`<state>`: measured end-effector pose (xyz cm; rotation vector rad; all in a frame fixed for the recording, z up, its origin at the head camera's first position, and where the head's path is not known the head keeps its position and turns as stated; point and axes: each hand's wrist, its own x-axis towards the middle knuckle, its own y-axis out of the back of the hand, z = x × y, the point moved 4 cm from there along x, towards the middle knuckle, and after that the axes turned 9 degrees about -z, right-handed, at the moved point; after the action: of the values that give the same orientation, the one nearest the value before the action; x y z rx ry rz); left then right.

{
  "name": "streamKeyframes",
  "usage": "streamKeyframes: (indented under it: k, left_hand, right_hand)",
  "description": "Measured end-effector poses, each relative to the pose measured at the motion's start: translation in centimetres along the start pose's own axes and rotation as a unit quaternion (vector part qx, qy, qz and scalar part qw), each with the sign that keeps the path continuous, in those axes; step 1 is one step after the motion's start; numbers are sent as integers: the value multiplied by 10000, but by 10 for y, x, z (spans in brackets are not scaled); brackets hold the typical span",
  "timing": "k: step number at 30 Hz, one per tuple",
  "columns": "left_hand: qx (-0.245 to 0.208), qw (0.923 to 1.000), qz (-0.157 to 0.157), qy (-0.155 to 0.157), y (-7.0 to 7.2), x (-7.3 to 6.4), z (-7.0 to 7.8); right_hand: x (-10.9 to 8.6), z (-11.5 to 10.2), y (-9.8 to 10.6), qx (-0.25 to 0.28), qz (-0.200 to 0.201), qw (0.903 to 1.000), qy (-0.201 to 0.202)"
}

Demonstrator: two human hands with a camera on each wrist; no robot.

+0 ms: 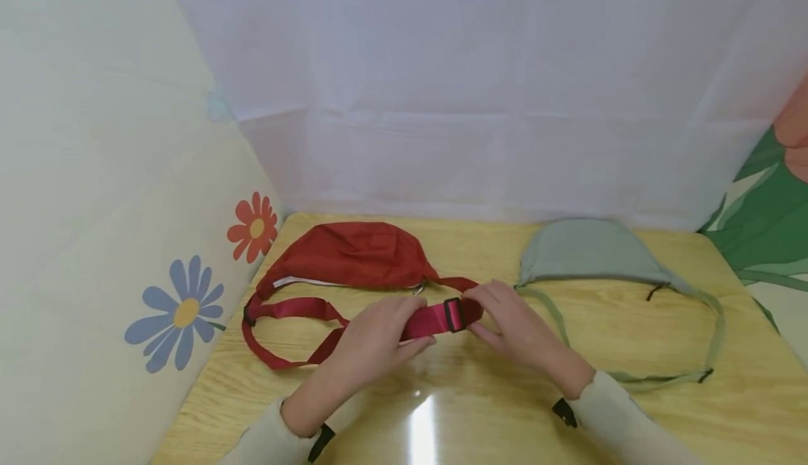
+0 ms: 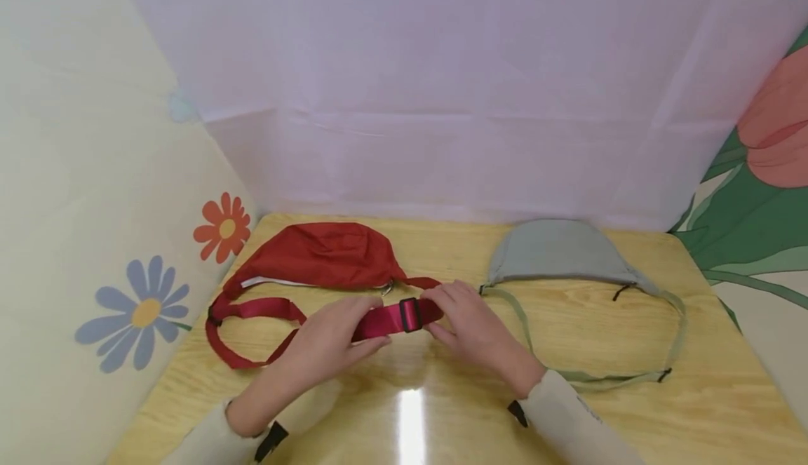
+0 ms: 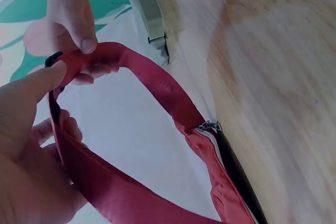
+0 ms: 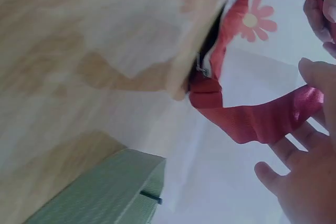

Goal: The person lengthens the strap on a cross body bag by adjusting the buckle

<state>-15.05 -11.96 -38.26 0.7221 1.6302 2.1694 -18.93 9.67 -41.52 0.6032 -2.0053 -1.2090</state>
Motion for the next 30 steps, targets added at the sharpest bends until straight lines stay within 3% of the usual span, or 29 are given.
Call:
streamKeyframes:
  k: [4, 8, 21, 30]
  left_hand:
    - [110, 9984, 513, -197, 6, 2, -2]
    - [-20, 9971, 717, -248, 10, 3, -4]
    - [-322, 9969, 716, 7, 14, 4, -9]
    - [-509, 9964, 675, 92, 16, 3, -12]
  right_hand:
    - [4, 1, 4, 280, 41, 9996, -54]
    - [8, 3, 5, 593, 52, 9982, -56]
    - [17, -5, 6, 1722, 209, 9848, -67]
    - [22, -9, 8, 1955, 162, 9805, -82]
